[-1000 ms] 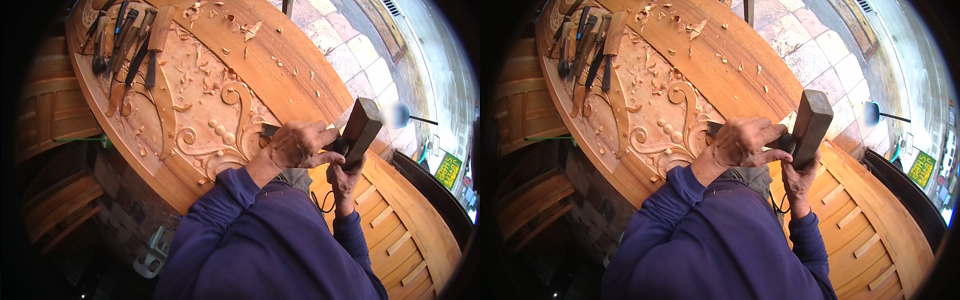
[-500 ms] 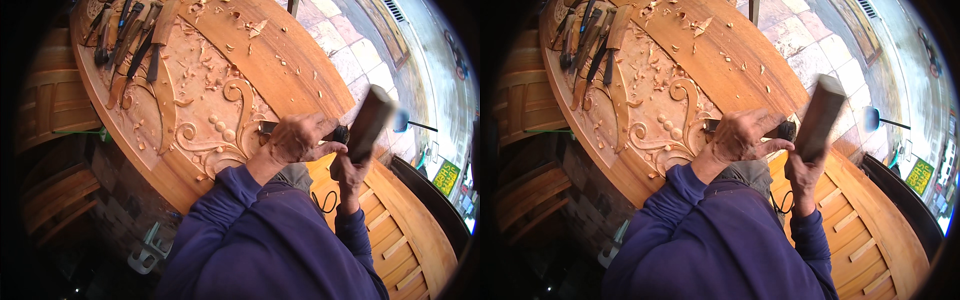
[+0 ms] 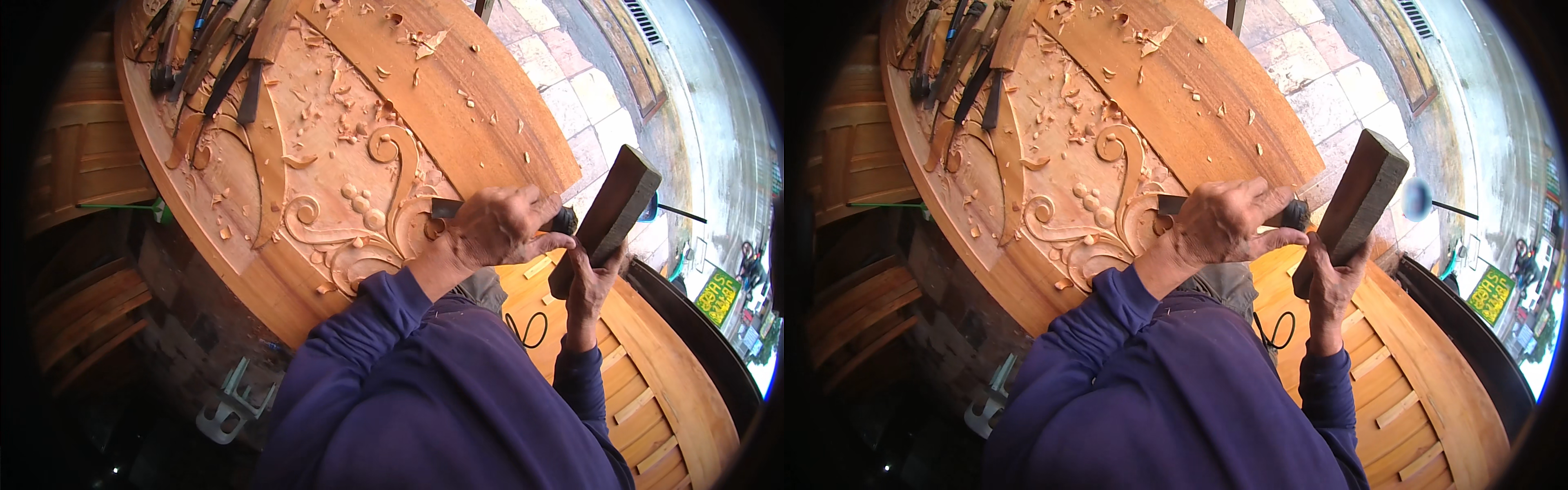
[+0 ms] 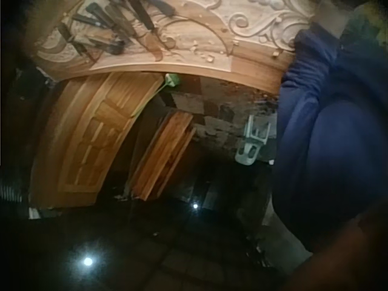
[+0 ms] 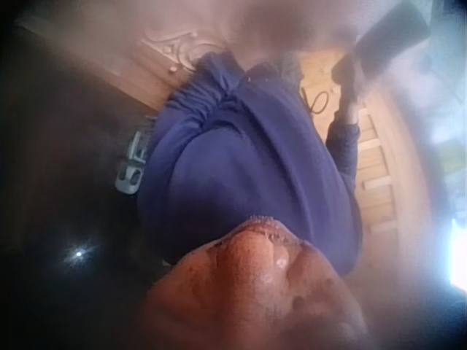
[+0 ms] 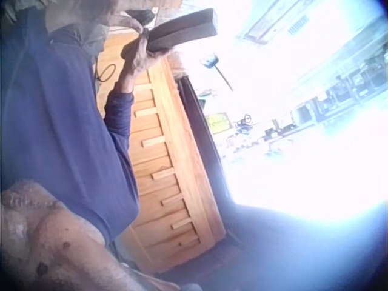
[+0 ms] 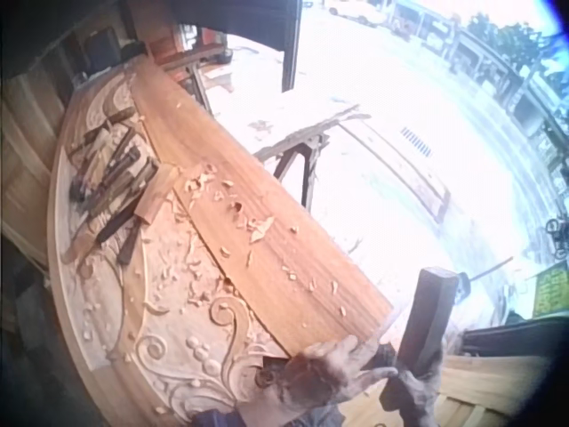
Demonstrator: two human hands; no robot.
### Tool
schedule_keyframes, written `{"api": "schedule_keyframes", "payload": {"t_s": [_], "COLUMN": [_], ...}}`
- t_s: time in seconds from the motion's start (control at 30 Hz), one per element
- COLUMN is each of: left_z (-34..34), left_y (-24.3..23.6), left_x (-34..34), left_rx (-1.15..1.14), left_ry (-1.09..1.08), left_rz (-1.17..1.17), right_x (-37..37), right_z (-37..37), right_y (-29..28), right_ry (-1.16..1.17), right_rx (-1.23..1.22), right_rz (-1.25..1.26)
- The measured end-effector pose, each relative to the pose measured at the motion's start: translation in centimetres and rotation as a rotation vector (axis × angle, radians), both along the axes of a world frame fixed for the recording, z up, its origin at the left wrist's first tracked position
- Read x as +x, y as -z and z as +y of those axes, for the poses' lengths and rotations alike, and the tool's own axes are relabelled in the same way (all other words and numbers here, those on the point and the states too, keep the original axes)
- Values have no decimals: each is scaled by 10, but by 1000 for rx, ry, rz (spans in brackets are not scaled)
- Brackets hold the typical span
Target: The person carves a decorative floral pattern into a wooden panel using a mallet and a chisel.
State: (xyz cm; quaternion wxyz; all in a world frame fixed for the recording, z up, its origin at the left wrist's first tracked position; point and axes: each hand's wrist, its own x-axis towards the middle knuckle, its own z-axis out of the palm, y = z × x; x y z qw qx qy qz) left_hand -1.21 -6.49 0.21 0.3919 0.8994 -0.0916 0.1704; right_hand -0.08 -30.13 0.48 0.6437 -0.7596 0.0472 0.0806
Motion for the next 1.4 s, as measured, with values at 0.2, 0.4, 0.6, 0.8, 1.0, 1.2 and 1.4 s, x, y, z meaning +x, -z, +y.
{"api": "schedule_keyframes", "payload": {"t_s": [0.2, 0.4, 0.6, 0.8, 1.0, 1.2, 1.4], "left_z": [3, 6, 7, 18, 0, 7, 11], "left_y": [3, 3, 2, -1, -11, 7, 5], "left_x": [0, 2, 3, -3, -6, 6, 5], "left_rx": [-56, -126, -112, -61, -44, -91, -119], "left_ry": [-61, -94, -118, -148, -83, -135, -192], "left_rz": [-25, -46, -43, 21, -8, -4, -69], "right_x": [9, -3, 8, 9, 36, 40, 44], "right_z": [19, 16, 17, 30, 34, 30, 37], "right_y": [-18, 14, 8, 8, -14, -16, -20], "right_ry": [95, -228, 39, -168, 34, 12, 74], "right_rx": [-86, -231, 1, 56, -67, -94, -113], "right_rz": [-46, -125, 59, 3, -96, -78, -116]}}
